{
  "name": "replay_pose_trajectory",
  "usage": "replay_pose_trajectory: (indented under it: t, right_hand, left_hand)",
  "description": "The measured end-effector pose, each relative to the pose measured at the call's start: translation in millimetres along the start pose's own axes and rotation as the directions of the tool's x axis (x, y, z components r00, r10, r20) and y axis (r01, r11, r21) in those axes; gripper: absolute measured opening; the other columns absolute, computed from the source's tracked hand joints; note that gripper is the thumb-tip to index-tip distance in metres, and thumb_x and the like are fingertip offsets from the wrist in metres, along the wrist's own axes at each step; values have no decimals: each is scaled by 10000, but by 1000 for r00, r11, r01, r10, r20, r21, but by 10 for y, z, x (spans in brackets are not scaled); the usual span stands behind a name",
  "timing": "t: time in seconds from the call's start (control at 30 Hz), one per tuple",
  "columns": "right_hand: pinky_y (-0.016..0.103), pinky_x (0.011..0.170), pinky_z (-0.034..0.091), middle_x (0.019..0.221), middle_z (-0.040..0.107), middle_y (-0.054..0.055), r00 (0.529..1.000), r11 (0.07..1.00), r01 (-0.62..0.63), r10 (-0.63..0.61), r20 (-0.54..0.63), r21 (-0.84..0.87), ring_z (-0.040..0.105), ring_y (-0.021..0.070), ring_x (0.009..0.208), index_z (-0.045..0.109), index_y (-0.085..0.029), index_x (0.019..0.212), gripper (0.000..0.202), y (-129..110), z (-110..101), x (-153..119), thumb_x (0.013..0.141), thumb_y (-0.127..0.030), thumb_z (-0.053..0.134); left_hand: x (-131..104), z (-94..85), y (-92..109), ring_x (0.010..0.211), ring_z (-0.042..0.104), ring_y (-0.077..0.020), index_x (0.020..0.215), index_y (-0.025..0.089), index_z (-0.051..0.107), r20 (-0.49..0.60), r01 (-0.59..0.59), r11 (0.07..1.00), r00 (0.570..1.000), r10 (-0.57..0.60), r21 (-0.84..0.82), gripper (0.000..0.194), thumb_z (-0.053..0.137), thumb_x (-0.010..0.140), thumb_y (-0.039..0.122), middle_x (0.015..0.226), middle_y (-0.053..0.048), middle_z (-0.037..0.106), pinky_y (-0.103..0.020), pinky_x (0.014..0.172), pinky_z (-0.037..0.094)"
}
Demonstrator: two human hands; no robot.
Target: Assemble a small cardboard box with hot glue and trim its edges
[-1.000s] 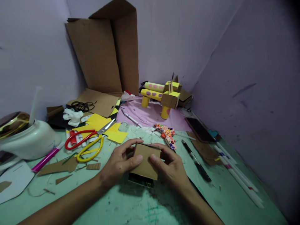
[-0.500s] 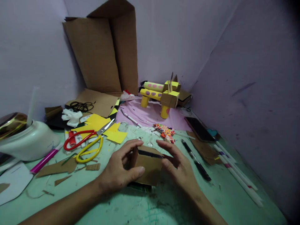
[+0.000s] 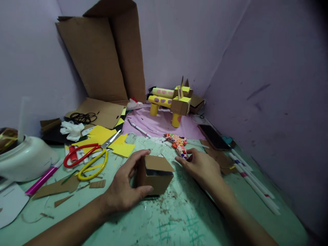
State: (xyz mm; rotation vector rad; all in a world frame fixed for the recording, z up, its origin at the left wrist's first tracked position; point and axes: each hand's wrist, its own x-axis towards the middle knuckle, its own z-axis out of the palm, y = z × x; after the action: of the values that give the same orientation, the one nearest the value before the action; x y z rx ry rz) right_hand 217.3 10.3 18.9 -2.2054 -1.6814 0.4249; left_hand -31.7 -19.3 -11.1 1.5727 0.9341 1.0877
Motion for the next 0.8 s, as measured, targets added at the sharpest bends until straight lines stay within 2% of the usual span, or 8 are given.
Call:
replay_pose_trajectory:
  t: [0.1, 0.23, 0.3, 0.4, 0.57, 0.63, 0.73, 0.8]
  right_hand:
    - [305, 539, 313, 604, 649, 88, 999, 990, -22, 15, 46, 141, 631, 303, 718, 648, -211, 605, 208, -24, 24, 186, 653, -400, 719]
    - [280, 436, 346, 410, 460, -15, 975, 898, -128, 37, 219, 420, 477, 167, 427, 499, -228, 460, 243, -26, 41, 384, 646, -318, 628]
    - [274, 404, 388, 429, 414, -49, 957, 790, -187, 12, 290, 584, 386, 116, 370, 467, -234, 502, 190, -47, 17, 398, 646, -318, 558]
    - [259, 404, 437, 485, 363, -79, 953, 588, -207, -61, 298, 782, 322, 84, 377, 444, -237, 578, 145, -79, -65, 291, 604, -342, 542]
    - [224, 483, 500, 673, 560, -36, 980, 320, -126, -107, 168, 939, 474, 85, 497, 552, -214, 745, 309, -20, -198, -73, 519, -336, 722]
    - [181, 409, 414, 631, 575, -33, 977, 231, -105, -160, 145, 967, 465, 79, 469, 622, -198, 870, 379, 45, -210, -219, 555, -325, 789]
    - [179, 324, 217, 511, 506, -55, 967, 272, -90, -208, 150, 958, 325, 55, 368, 641, -174, 936, 396, 153, -182, -407, 687, -455, 765]
    - [191, 338, 226, 510, 521, -40, 970, 363, -45, -206, 127, 931, 333, 66, 376, 632, -178, 891, 370, 221, -153, -507, 751, -510, 716]
  left_hand:
    - [3, -4, -11, 1305, 440, -357, 1349, 202, 492, -2, -6, 1000, 1000, 6, 21, 715, 800, 704, 226, 1406, -153, 473, -485, 1131, 327]
    - [3, -15, -15, 1301, 441, -353, 1328, 199, 511, -2, -8, 999, 1000, 8, 45, 693, 805, 702, 234, 1401, -153, 479, -482, 1133, 319]
    - [2, -19, -20, 1301, 441, -352, 1331, 202, 506, -3, -9, 999, 1000, 9, 39, 703, 809, 698, 238, 1406, -153, 473, -478, 1131, 323]
    - [6, -12, -15, 1300, 445, -356, 1323, 194, 510, -13, 15, 1000, 1000, -15, 2, 707, 812, 686, 248, 1404, -158, 474, -470, 1116, 346]
    - [60, 26, 62, 1241, 516, -345, 1319, 179, 488, -63, 135, 978, 987, -146, -158, 773, 829, 631, 270, 1338, -152, 549, -429, 1047, 430]
    - [96, 36, 114, 1211, 547, -340, 1316, 164, 471, -99, 183, 954, 972, -211, -240, 812, 837, 605, 300, 1296, -152, 589, -405, 1006, 462]
    - [133, 30, 206, 1193, 566, -333, 1267, 149, 495, -142, 271, 904, 933, -332, -331, 798, 844, 575, 336, 1253, -151, 625, -374, 969, 474]
    - [134, 14, 268, 1135, 605, -323, 1230, 158, 522, -113, 374, 849, 890, -441, -372, 746, 835, 579, 347, 1186, -140, 664, -363, 905, 496]
